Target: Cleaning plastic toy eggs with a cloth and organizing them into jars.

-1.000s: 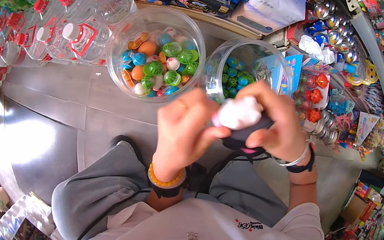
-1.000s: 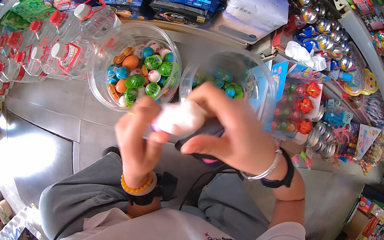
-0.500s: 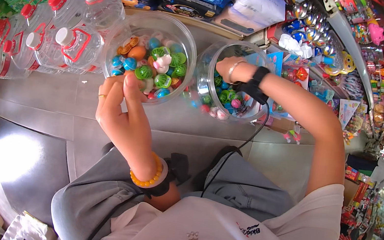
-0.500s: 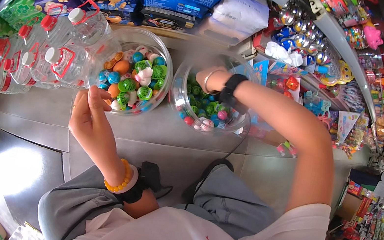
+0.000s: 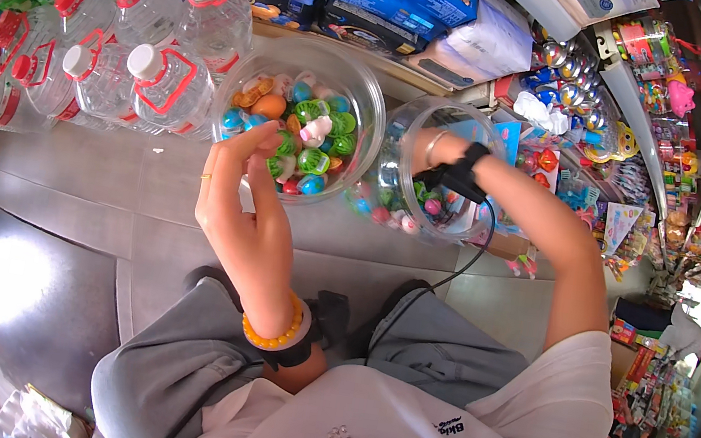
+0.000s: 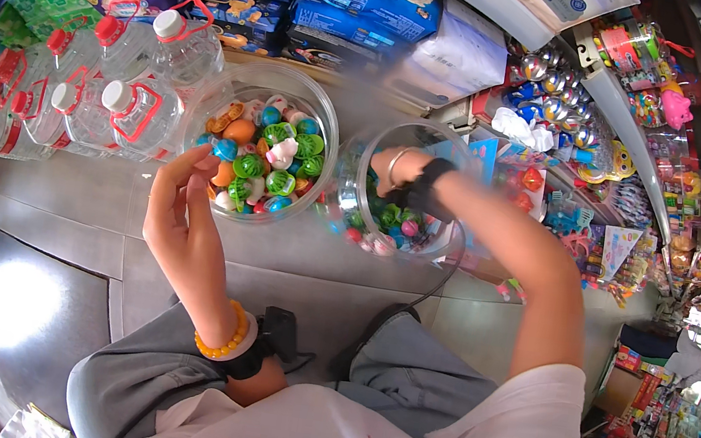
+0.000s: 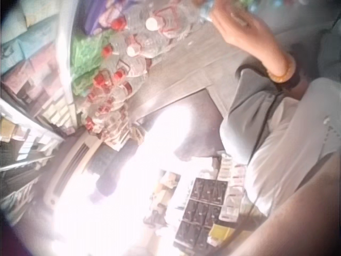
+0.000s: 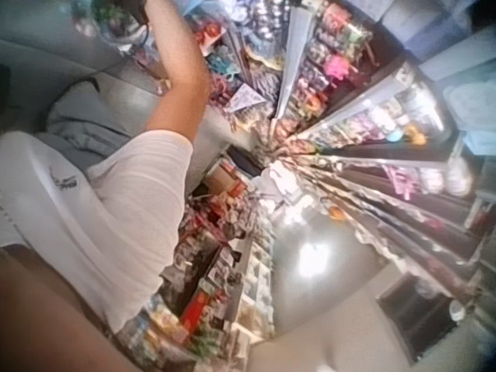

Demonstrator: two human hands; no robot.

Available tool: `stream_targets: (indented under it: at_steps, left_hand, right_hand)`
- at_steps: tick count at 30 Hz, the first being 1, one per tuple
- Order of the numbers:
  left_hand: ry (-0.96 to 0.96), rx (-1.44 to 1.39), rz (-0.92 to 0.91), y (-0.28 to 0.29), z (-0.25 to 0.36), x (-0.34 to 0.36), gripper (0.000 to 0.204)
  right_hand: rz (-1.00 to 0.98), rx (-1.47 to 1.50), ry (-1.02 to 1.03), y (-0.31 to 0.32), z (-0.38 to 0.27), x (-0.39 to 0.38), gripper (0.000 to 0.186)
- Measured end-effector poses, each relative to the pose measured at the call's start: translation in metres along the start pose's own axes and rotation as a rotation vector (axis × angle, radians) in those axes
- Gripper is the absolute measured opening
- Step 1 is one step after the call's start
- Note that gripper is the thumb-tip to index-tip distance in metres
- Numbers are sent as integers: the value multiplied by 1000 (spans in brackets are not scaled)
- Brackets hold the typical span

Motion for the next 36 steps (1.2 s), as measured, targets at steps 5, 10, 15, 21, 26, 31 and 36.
stream_targets:
  at_steps: [5, 10, 15, 21, 26, 31, 36]
  left_hand:
    - [-4, -23, -137, -27, 7, -3, 15]
    - [26, -259, -499, -83, 23, -25, 17]
    - [160, -539, -741, -116, 41, -54, 30]
    - [302, -622, -758, -131, 36, -69, 31]
    - [176, -485, -857, -138, 41, -74, 25]
    - [105, -408, -1074, -148, 43, -83, 16]
    - [160, -323, -1059, -157, 37, -85, 23]
  right_hand:
    - [421, 291, 200, 87, -38, -176, 35]
    - [639, 940, 444, 75, -57, -238, 38]
    - [636, 1177, 693, 50, -58, -245, 35]
    - [729, 1201, 711, 33, -45, -249, 36]
    - [648, 1178, 634, 22, -33, -248, 41]
    - [441, 1146, 622, 14, -37, -239, 42]
    - [604, 1180, 575, 15, -29, -238, 36]
Point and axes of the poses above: each hand's wrist, its own x-axis towards the middle knuckle, its own y-axis out of the back of the hand, z = x × y, the point moved 8 cm from there along x, towards the middle knuckle, and after that the axes turned 7 degrees about -z, right-handed, at the moved point
